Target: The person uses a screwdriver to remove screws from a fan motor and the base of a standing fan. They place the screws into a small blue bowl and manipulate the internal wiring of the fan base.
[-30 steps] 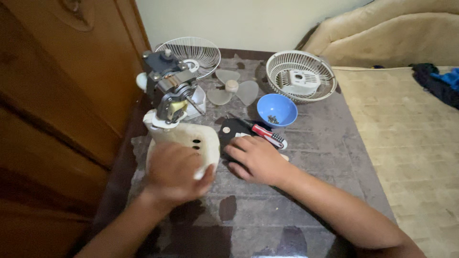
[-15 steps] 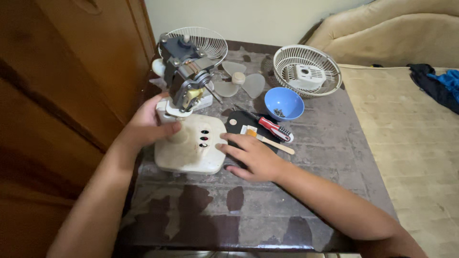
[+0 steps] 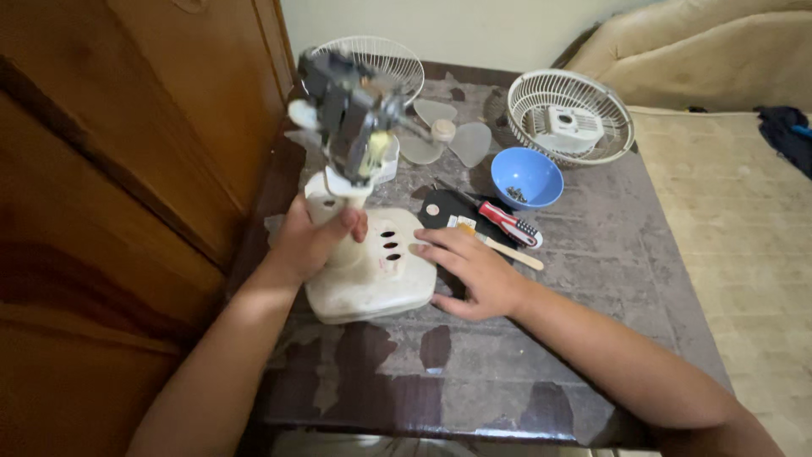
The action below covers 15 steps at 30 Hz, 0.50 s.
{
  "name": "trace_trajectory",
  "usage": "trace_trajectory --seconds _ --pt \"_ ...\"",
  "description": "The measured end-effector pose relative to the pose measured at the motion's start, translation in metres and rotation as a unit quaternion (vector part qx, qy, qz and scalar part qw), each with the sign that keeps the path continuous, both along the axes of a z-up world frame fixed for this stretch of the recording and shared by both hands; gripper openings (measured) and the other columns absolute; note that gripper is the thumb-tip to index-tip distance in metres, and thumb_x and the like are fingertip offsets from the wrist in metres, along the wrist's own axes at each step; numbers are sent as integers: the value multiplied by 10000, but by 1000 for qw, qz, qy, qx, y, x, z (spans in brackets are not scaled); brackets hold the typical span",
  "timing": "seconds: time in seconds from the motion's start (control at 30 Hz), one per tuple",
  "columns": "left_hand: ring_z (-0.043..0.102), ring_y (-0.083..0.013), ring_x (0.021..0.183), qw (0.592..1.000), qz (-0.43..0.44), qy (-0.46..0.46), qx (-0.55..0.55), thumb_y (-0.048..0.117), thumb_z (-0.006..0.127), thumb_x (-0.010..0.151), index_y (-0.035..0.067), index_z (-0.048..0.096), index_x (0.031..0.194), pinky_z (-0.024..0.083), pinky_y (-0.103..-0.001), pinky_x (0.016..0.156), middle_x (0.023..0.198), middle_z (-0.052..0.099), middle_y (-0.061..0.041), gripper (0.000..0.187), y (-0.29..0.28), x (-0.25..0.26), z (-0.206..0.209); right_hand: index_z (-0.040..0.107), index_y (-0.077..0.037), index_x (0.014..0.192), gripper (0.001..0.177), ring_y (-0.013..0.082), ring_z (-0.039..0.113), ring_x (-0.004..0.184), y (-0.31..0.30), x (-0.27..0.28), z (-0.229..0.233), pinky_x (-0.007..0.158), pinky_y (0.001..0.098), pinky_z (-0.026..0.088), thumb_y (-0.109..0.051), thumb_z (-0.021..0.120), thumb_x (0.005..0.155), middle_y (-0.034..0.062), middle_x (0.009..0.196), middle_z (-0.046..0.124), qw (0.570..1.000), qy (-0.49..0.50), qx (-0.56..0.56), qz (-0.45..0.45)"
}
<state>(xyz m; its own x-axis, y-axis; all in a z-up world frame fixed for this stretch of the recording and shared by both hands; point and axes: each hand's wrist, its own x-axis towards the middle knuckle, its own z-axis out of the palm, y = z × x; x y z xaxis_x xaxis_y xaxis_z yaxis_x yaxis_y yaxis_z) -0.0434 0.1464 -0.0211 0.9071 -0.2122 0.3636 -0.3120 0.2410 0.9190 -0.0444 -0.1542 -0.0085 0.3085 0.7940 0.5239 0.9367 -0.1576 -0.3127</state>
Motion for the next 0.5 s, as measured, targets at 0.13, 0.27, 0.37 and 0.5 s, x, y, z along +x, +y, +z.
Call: trace_trajectory --seconds 0.13,0.27,0.37,0.5 --pt "651 -155 780 997 60 49 -12 379 692 1018 -3 628 993 545 -316 762 821 670 -56 388 -15 -10 14 454 -22 1445 748 416 530 1341 -9 7 -7 1117 507 441 -232 782 806 243 1474 495 999 4 33 18" --pt "626 -162 758 988 58 101 -105 380 615 1040 23 585 1005 540 -324 736 840 634 -61 360 -20 -17 25 382 -20 1520 723 416 515 1426 -18 13 -20 1212 496 423 -195 731 911 246 1525 472 997 32 64 27" --pt "596 -170 722 972 83 156 -152 386 574 1040 41 558 1001 528 -337 699 844 597 -58 348 -20 -19 31 330 -27 1559 723 412 509 1459 -20 13 -30 1254 496 393 -193 689 954 263 1587 443 995 64 80 7" --pt "578 -176 739 957 61 183 -216 379 565 1044 56 535 1004 526 -353 709 836 554 -50 326 -19 -16 34 244 11 1574 856 408 491 1450 -16 9 -34 1241 478 363 -268 748 941 265 1583 426 985 136 105 6"
